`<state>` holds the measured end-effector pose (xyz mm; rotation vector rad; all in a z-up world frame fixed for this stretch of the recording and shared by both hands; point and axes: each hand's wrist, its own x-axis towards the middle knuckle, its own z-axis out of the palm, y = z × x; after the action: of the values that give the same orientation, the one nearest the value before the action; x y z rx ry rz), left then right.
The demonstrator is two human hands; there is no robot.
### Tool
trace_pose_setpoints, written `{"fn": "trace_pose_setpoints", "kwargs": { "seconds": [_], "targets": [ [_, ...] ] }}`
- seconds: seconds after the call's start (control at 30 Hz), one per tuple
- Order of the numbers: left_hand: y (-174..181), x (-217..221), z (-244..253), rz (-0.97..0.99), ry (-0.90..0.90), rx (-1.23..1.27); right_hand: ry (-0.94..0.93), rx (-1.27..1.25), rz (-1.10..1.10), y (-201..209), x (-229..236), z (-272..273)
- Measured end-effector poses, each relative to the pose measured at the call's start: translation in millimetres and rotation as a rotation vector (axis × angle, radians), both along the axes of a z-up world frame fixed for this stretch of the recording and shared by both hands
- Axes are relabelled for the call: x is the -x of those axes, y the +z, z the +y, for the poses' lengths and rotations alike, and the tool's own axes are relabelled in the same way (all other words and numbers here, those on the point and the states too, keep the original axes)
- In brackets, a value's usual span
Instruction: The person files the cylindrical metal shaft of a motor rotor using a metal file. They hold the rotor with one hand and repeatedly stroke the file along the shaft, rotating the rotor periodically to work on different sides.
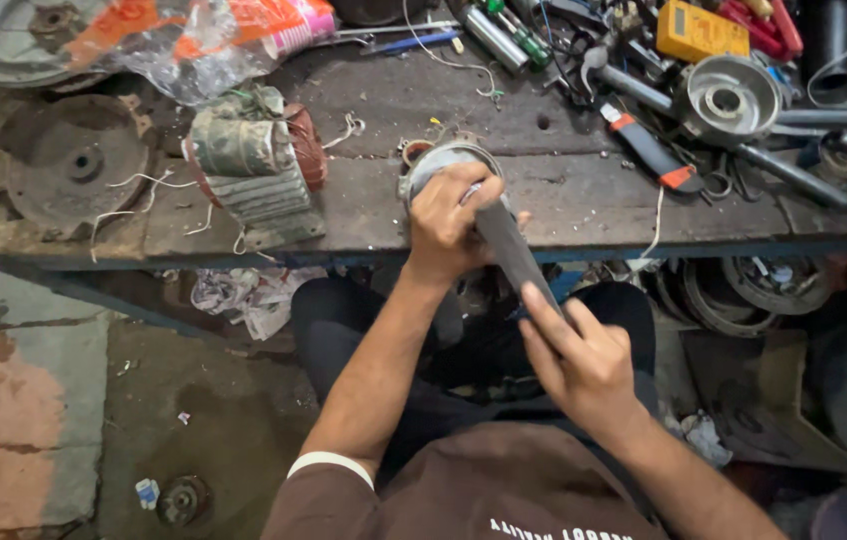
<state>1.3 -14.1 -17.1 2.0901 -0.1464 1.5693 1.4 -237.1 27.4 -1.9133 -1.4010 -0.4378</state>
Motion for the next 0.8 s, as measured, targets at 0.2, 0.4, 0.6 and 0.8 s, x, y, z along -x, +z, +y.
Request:
{"fn": "trace_pose_setpoints", "kwargs": {
  "seconds": [0.2,0.4,0.6,0.8],
  "targets": [
    [3.3,1.8,-1.7,0.016,0.008,-0.004,0.001,0.010,0.044,6.2,-2.9,3.2],
    [-0.3,3.5,1.5,0.010,-0.009,-0.020,0.019,0.003,0.047,4.2,-1.6,-0.9],
    [1.3,6.1,-3.6,-0.031,0.054,-0.022,0.021,0.043,0.034,6.3,1.4,-6.3],
    [-3.1,4.2,-0.9,-0.047,0.033,-0.014,0.017,0.036,-0.002,-0.9,5.6,-3.1]
  ]
}}
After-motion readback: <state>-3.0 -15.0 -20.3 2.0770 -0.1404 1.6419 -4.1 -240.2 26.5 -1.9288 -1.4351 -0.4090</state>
